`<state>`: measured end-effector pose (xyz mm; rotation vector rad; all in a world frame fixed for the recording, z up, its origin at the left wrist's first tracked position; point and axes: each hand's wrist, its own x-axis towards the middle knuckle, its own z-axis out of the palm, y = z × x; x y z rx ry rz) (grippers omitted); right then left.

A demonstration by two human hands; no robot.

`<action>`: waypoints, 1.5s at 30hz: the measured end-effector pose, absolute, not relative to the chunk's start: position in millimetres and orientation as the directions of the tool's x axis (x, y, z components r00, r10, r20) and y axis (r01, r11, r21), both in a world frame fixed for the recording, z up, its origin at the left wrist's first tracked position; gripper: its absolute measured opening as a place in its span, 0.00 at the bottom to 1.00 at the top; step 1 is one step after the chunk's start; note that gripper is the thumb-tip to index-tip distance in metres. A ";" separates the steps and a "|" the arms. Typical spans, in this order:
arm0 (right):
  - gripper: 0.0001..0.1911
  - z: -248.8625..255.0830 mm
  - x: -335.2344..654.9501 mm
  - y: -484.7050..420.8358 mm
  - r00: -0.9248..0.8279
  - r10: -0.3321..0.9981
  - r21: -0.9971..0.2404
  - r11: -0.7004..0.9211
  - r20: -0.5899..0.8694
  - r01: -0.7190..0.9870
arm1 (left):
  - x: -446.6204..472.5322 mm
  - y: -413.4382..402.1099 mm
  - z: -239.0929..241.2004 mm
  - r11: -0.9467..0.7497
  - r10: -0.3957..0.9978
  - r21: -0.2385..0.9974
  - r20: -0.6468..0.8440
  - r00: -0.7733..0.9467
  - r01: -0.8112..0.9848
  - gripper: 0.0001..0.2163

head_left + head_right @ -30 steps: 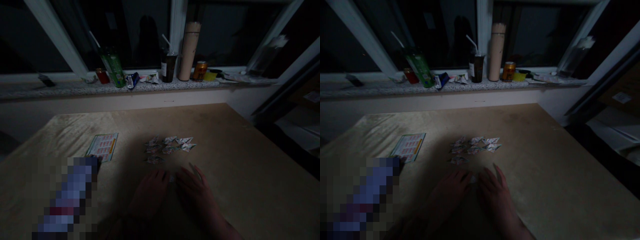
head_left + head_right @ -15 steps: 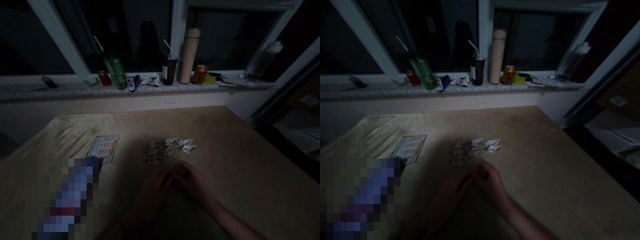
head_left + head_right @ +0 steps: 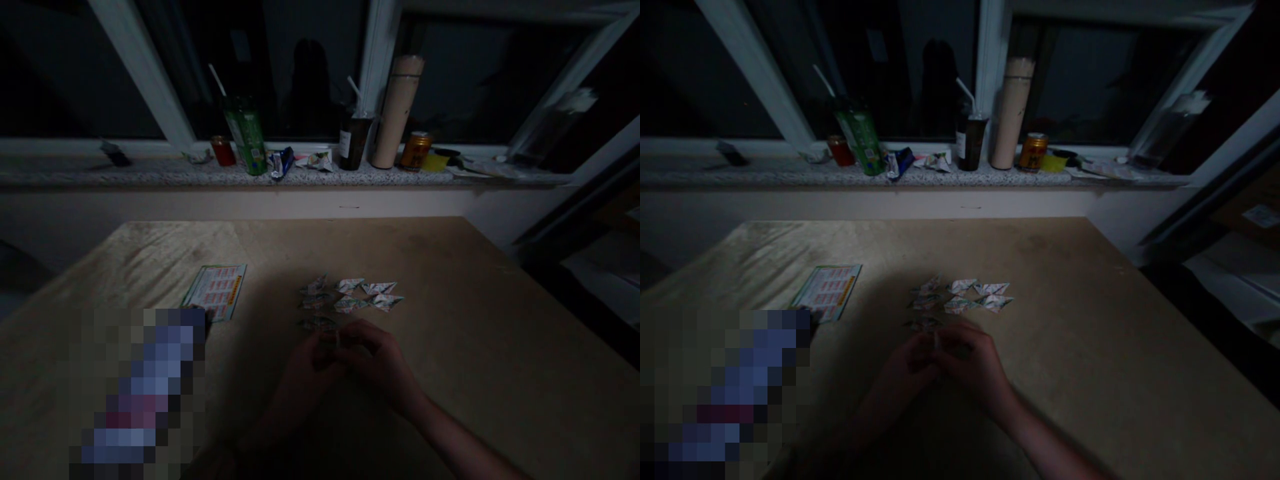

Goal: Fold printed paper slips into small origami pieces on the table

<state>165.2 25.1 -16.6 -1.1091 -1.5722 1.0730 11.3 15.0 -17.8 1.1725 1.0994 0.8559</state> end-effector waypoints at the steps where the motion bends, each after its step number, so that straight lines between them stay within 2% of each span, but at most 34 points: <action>1: 0.07 -17.9 165.7 25.5 -0.192 0.965 -0.962 0.213 0.179 0.173 | 11.0 15.4 -18.4 0.218 0.937 0.976 -0.215 0.275 0.018 0.14; 6: 0.09 -20.3 170.4 27.1 -0.252 0.959 -0.983 0.155 0.127 0.093 | 10.3 16.7 -16.2 0.279 0.907 0.958 -0.242 0.345 -0.060 0.15; 10: 0.09 -17.7 175.5 28.7 -0.293 0.947 -0.984 0.161 0.132 0.076 | 8.9 18.0 -11.7 0.351 0.884 0.936 -0.316 0.346 -0.042 0.15; 16: 0.09 -11.9 181.9 31.4 -0.287 0.929 -0.942 0.291 0.235 0.170 | 4.9 23.7 -12.0 0.358 0.884 0.934 -0.331 0.330 -0.021 0.19; 19: 0.10 -10.3 182.9 30.4 -0.322 0.895 -0.894 0.389 0.309 0.222 | 3.6 24.3 -14.4 0.366 0.869 0.930 -0.343 0.356 0.000 0.16; 22: 0.11 -11.9 183.1 28.4 -0.328 0.855 -0.828 0.492 0.402 0.268 | 3.9 21.4 -16.2 0.448 0.825 0.894 -0.411 0.388 -0.007 0.15; 24: 0.13 -14.0 183.5 27.2 -0.351 0.819 -0.765 0.560 0.454 0.317 | 4.8 18.4 -16.4 0.500 0.810 0.864 -0.440 0.388 -0.065 0.15; 28: 0.14 -16.8 184.6 26.5 -0.447 0.738 -0.637 0.668 0.505 0.384 | 6.3 13.0 -16.2 0.558 0.819 0.777 -0.458 0.345 -0.292 0.13; 31: 0.15 -16.8 185.2 26.4 -0.483 0.719 -0.619 0.687 0.501 0.381 | 4.9 11.7 -16.9 0.583 0.811 0.716 -0.488 0.323 -0.384 0.10; 35: 0.15 -15.6 185.9 25.0 -0.492 0.727 -0.625 0.676 0.478 0.391 | 1.1 13.5 -17.2 0.554 0.826 0.708 -0.405 0.391 -0.438 0.07; 38: 0.16 -13.2 186.2 23.2 -0.515 0.724 -0.600 0.680 0.458 0.423 | -0.3 15.7 -16.5 0.522 0.819 0.764 -0.325 0.472 -0.379 0.08; 40: 0.17 -10.7 186.3 22.0 -0.521 0.730 -0.635 0.665 0.443 0.393 | 0.0 17.0 -15.9 0.496 0.817 0.819 -0.328 0.474 -0.288 0.09; 42: 0.16 -8.2 186.3 21.0 -0.515 0.745 -0.735 0.616 0.425 0.284 | 0.8 17.8 -15.0 0.485 0.815 0.848 -0.351 0.462 -0.211 0.09; 45: 0.14 -7.1 184.9 20.0 -0.401 0.858 -0.903 0.404 0.321 0.143 | 2.4 17.8 -12.2 0.520 0.793 0.842 -0.412 0.448 -0.147 0.11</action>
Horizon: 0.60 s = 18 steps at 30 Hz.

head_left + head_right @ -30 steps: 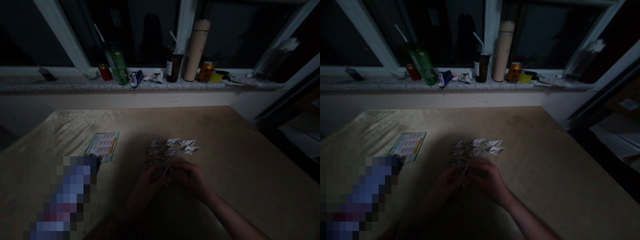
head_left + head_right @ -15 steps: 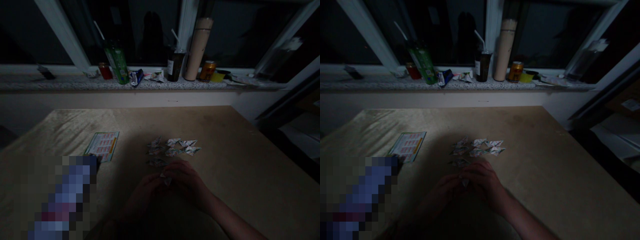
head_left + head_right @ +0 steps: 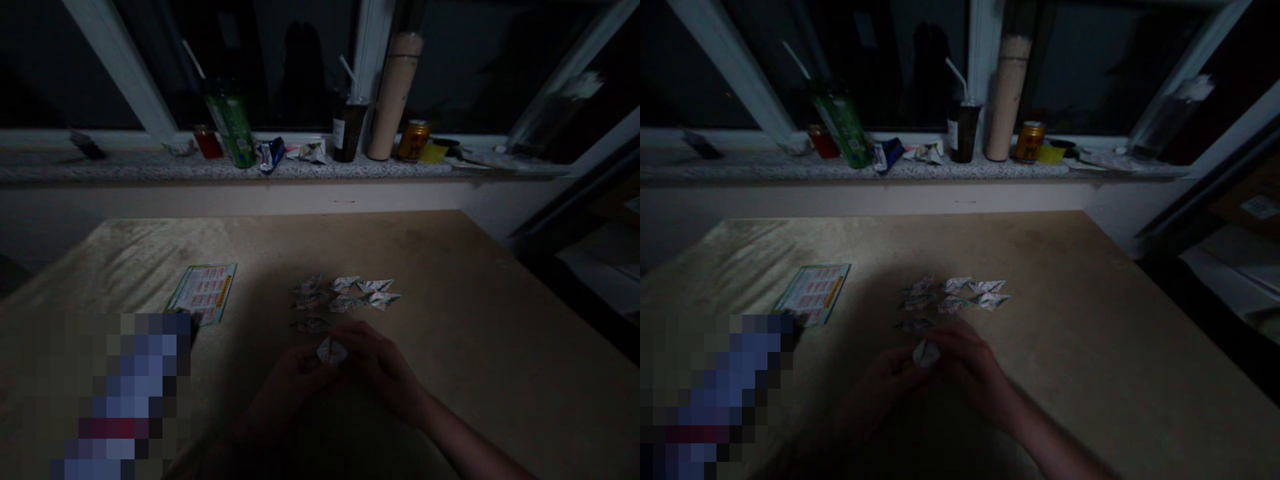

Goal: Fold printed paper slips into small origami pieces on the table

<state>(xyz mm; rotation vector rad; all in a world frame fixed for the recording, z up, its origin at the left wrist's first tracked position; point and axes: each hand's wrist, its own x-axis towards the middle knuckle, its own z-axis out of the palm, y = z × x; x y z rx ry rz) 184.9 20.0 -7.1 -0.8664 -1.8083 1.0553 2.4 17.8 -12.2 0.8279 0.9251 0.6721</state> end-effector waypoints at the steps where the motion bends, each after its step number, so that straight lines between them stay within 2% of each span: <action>1: 0.13 -7.8 183.8 19.7 -0.330 0.907 -0.940 0.316 0.261 0.126 | 3.0 17.4 -11.1 0.535 0.783 0.834 -0.431 0.447 -0.134 0.11; 3: 0.10 -10.7 180.4 19.2 -0.238 0.961 -0.975 0.176 0.140 0.133 | 4.2 16.2 -9.3 0.562 0.761 0.820 -0.460 0.458 -0.109 0.14; 4: 0.11 -12.5 178.3 19.0 -0.240 0.967 -0.979 0.132 0.092 0.157 | 4.7 15.4 -8.9 0.568 0.752 0.817 -0.466 0.467 -0.098 0.15; 8: 0.19 -17.8 170.0 18.6 -0.361 0.930 -0.941 0.065 -0.064 0.332 | 6.5 12.4 -11.7 0.548 0.733 0.837 -0.480 0.482 0.000 0.18; 12: 0.21 -15.9 168.2 18.9 -0.420 0.902 -0.948 0.041 -0.101 0.316 | 6.8 11.0 -15.7 0.475 0.729 0.871 -0.471 0.496 0.129 0.17; 18: 0.21 -10.4 170.2 18.2 -0.426 0.902 -0.951 0.070 -0.068 0.301 | 8.5 10.7 -5.7 0.444 0.694 0.877 -0.465 0.549 0.181 0.22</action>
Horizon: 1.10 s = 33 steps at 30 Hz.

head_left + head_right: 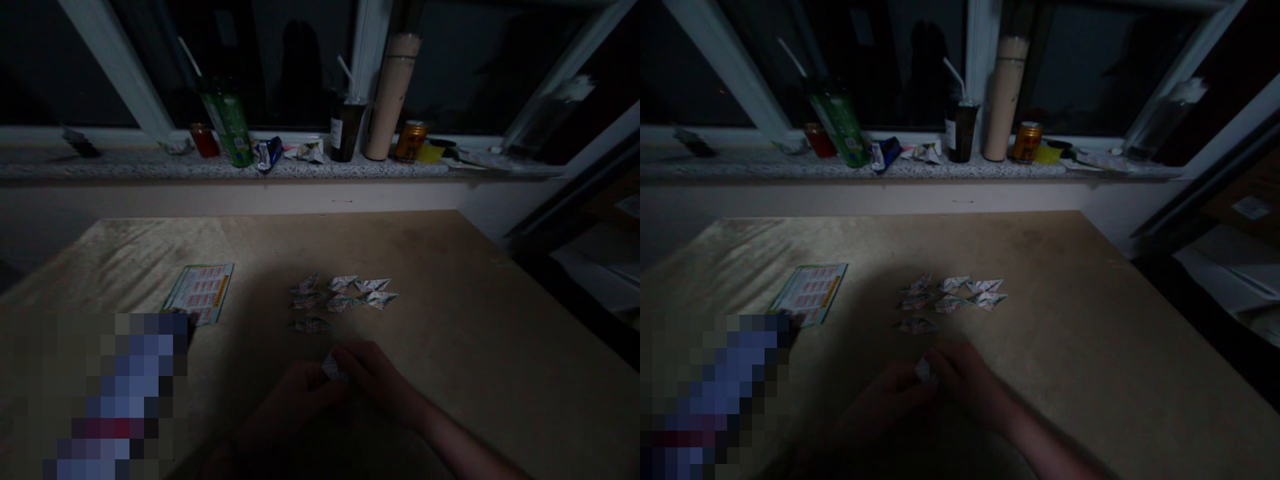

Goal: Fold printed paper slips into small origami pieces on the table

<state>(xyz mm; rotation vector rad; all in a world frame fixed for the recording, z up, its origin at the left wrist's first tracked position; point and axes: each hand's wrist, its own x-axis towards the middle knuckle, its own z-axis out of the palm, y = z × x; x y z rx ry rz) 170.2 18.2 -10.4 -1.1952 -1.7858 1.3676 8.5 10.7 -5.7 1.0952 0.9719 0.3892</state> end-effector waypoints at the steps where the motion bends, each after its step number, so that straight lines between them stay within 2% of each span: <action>1: 0.21 -10.2 170.1 17.8 -0.418 0.906 -0.954 0.061 -0.070 0.292 | 9.0 10.5 -3.4 0.443 0.692 0.877 -0.466 0.552 0.186 0.23; 7: 0.24 -10.9 170.1 14.4 -0.471 0.871 -0.986 -0.079 -0.139 0.146 | 9.8 9.1 2.0 0.401 0.682 0.888 -0.454 0.573 0.226 0.25; 14: 0.27 -11.8 169.5 12.1 -0.494 0.842 -0.970 -0.127 -0.216 0.207 | 7.7 8.6 -2.3 0.318 0.685 0.914 -0.406 0.605 0.253 0.26; 20: 0.27 -15.8 162.5 10.8 -0.480 0.846 -0.969 -0.241 -0.232 0.043 | 4.9 7.5 -7.7 0.156 0.722 0.918 -0.358 0.592 0.365 0.24; 23: 0.27 -12.3 161.1 10.5 -0.428 0.864 -0.962 -0.270 -0.263 0.045 | 8.3 5.7 -7.6 0.199 0.761 0.904 -0.385 0.521 0.378 0.22; 26: 0.27 -6.9 161.4 10.2 -0.398 0.886 -0.971 -0.217 -0.237 0.094 | 11.4 4.6 -4.7 0.266 0.786 0.899 -0.411 0.462 0.348 0.20; 29: 0.28 -4.9 160.7 8.9 -0.423 0.874 -0.971 -0.218 -0.239 0.097 | 10.1 5.3 -1.7 0.248 0.761 0.907 -0.401 0.510 0.342 0.22; 33: 0.28 -8.1 158.7 6.3 -0.449 0.846 -0.949 -0.316 -0.286 0.007 | 6.4 5.0 -0.9 0.193 0.755 0.910 -0.377 0.537 0.367 0.23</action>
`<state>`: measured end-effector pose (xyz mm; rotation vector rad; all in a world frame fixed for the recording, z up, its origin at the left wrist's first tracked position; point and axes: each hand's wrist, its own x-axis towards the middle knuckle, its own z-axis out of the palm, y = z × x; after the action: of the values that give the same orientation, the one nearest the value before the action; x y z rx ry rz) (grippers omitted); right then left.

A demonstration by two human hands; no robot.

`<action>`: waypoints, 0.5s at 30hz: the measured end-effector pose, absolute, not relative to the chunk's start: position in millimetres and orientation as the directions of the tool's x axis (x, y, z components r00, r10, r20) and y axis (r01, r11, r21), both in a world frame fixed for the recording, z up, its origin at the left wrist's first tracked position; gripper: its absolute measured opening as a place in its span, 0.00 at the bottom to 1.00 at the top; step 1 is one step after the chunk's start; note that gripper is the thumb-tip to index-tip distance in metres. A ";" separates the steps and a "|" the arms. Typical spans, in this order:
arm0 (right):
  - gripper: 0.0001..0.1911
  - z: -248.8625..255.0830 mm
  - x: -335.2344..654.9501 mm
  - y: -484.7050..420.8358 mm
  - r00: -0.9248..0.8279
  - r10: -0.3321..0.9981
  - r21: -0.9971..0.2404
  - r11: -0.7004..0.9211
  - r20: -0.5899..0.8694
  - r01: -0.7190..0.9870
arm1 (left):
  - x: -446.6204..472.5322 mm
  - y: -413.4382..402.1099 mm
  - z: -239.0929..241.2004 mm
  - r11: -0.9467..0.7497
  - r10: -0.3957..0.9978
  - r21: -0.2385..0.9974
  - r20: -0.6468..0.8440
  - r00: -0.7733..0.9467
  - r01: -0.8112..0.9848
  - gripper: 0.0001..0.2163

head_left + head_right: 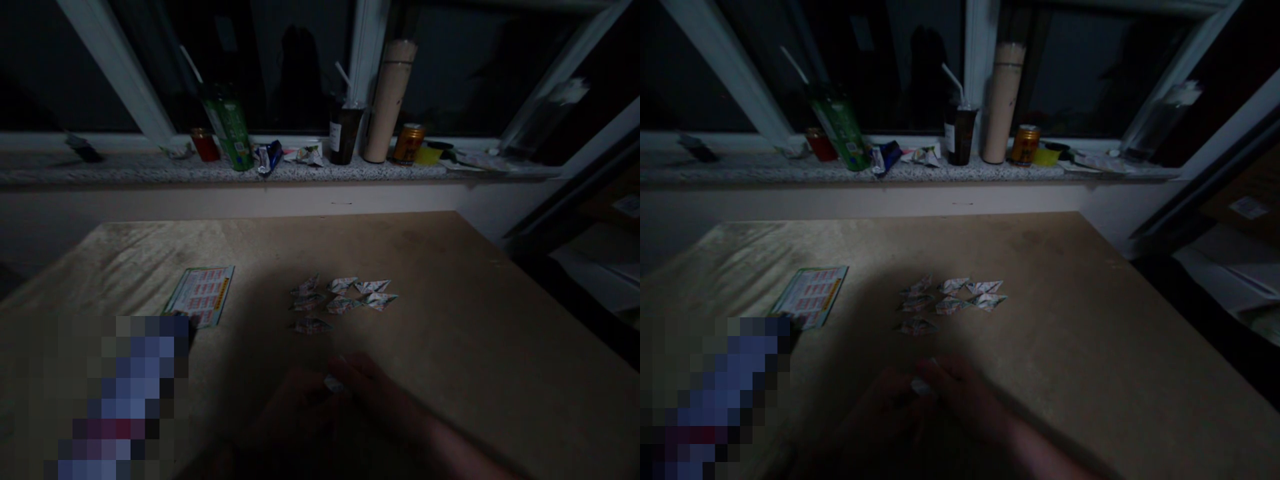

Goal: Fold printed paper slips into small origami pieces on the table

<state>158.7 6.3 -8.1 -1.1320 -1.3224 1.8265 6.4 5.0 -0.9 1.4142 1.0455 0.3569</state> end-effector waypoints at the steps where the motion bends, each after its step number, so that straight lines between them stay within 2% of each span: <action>1: 0.28 -9.0 158.8 6.1 -0.455 0.842 -0.944 -0.328 -0.288 -0.010 | 6.0 4.1 -1.2 0.178 0.765 0.911 -0.366 0.530 0.372 0.24; 4: 0.28 -10.0 160.8 7.0 -0.460 0.847 -0.953 -0.304 -0.266 -0.009 | 5.6 -1.0 -3.0 0.185 0.810 0.915 -0.349 0.472 0.359 0.25; 7: 0.28 -10.3 163.3 8.8 -0.453 0.856 -0.957 -0.289 -0.247 -0.023 | 4.5 -6.9 -6.9 0.251 0.866 0.899 -0.375 0.332 0.358 0.25; 12: 0.28 -12.9 163.7 8.4 -0.440 0.847 -0.924 -0.372 -0.298 -0.091 | 1.7 -12.0 -17.8 0.263 0.903 0.897 -0.358 0.237 0.355 0.22; 15: 0.30 -11.1 163.4 7.8 -0.450 0.837 -0.932 -0.360 -0.311 -0.026 | -2.6 -11.8 -22.8 0.307 0.923 0.905 -0.359 0.140 0.293 0.20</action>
<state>163.4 7.8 -11.1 -1.1285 -1.2596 1.8687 -2.6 -11.8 -22.8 1.2171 1.3964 0.6747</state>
